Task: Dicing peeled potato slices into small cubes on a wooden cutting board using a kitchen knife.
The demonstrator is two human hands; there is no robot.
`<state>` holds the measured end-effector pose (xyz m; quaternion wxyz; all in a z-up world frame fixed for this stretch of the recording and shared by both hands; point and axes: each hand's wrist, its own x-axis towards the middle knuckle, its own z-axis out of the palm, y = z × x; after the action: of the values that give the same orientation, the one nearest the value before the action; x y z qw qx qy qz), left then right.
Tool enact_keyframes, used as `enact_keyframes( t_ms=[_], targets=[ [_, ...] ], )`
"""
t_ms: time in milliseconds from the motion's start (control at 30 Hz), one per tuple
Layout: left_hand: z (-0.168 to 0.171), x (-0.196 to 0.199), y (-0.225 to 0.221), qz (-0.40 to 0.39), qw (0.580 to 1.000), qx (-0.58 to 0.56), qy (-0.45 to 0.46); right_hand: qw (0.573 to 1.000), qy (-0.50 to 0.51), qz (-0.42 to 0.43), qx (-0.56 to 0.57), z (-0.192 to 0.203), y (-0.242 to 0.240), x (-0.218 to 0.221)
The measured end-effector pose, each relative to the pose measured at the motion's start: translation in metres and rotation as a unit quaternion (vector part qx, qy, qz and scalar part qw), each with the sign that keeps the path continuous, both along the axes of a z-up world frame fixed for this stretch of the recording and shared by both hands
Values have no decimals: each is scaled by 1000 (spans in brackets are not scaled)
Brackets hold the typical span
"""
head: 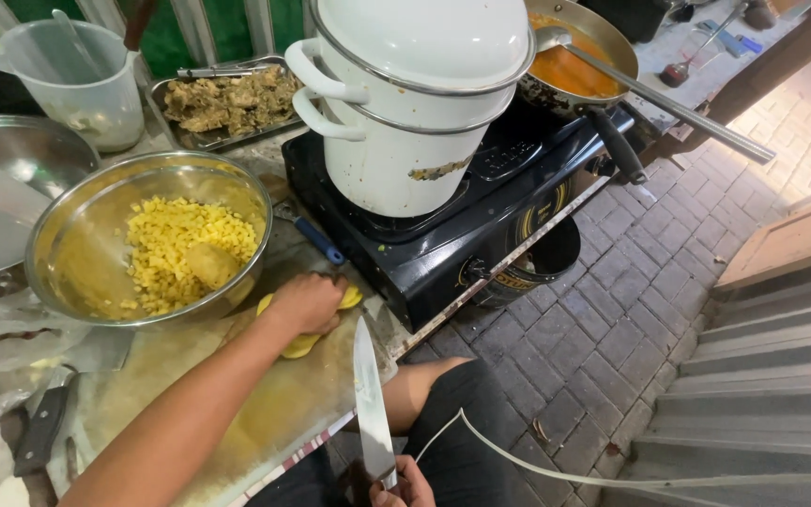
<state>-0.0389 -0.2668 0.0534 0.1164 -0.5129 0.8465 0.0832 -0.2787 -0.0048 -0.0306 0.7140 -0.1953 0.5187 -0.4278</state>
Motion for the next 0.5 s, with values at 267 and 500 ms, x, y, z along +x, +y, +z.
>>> enact_keyframes(
  t_ms=[267,500],
  targets=[
    [-33,22,-19,108,984,15,139,999,-9,20,-40,-25,3,-11],
    [-5,29,-10,86,980,47,176,998,-48,38,-9,20,1,4]
  ],
)
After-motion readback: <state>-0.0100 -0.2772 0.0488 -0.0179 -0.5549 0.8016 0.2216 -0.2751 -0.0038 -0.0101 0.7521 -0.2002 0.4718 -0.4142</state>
